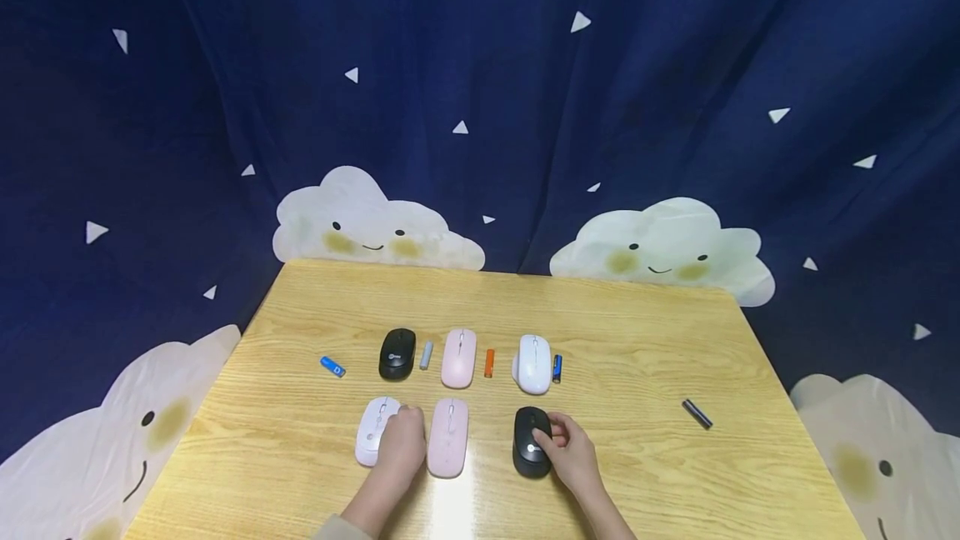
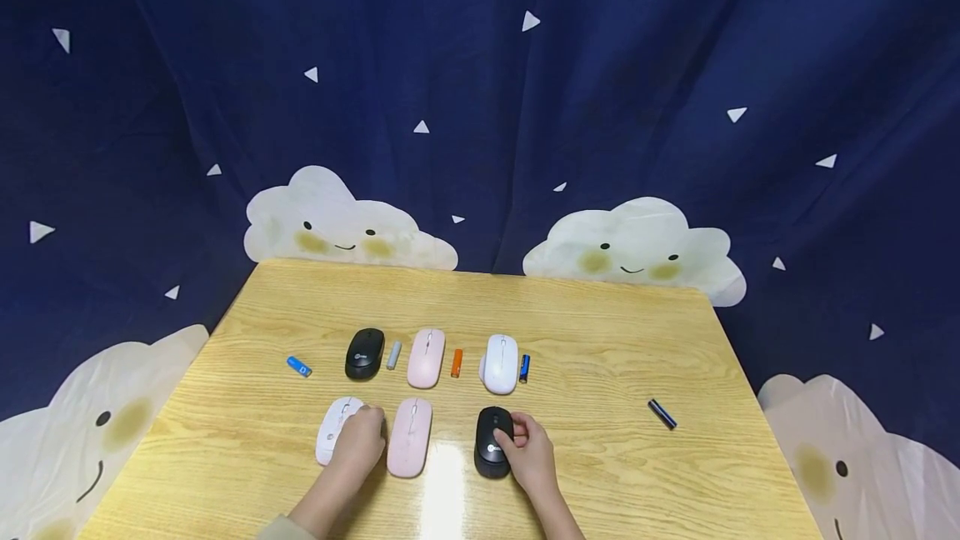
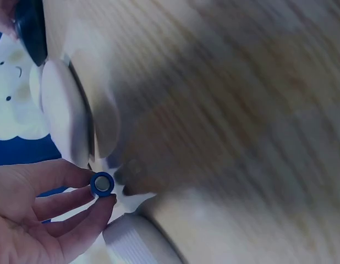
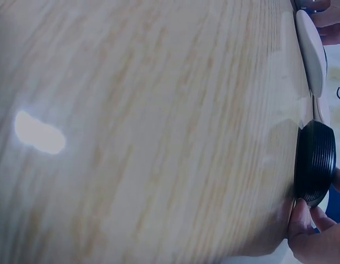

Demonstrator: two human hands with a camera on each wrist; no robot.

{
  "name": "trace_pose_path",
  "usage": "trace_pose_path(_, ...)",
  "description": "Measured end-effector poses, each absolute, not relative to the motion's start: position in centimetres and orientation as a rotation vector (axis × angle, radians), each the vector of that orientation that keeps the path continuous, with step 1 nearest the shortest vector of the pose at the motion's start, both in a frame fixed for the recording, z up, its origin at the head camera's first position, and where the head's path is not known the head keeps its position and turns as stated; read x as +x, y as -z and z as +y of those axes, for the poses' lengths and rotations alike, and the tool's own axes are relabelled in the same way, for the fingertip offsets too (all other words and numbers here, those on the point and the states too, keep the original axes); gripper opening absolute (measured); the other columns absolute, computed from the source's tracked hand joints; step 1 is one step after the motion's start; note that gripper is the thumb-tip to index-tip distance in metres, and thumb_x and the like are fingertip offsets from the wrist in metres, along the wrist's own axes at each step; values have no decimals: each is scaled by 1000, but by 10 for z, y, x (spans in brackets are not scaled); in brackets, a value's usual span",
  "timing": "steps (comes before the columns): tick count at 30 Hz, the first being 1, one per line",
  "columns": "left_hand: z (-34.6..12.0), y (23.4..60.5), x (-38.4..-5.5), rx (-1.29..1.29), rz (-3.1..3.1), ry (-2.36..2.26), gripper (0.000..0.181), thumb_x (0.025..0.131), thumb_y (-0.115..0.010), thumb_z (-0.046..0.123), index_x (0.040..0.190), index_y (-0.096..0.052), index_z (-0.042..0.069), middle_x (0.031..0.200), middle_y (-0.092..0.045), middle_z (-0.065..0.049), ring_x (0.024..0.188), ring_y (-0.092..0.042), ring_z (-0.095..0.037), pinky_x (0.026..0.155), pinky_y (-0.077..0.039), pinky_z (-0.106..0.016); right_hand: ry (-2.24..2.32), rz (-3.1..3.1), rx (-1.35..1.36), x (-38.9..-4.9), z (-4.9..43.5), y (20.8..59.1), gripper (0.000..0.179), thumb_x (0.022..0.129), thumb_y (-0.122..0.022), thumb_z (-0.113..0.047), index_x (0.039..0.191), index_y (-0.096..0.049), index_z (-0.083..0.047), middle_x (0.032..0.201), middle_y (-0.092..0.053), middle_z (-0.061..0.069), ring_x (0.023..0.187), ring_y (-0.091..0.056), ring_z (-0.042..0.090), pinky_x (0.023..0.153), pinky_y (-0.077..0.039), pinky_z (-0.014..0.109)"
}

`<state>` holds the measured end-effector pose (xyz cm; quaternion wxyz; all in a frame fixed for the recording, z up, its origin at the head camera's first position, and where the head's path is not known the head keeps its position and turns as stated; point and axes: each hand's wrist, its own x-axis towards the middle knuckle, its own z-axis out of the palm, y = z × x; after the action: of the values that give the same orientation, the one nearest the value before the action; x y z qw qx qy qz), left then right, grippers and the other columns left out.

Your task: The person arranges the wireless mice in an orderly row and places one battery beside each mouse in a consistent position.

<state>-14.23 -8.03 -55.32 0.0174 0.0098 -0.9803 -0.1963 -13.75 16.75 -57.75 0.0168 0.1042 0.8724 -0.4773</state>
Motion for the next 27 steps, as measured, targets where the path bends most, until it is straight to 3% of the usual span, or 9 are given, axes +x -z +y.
trace_pose_path(27,-76,553,-140,52,-3062,541,5,74,-62,-7,78,-64,-7,69,-52,-15,64,-57,-30,54,-53,-39,1460,2724,326,-137,167,580,44,81,-69,-21,115,-56,5,88,-59,6,76,-52,13,62,-44,22)
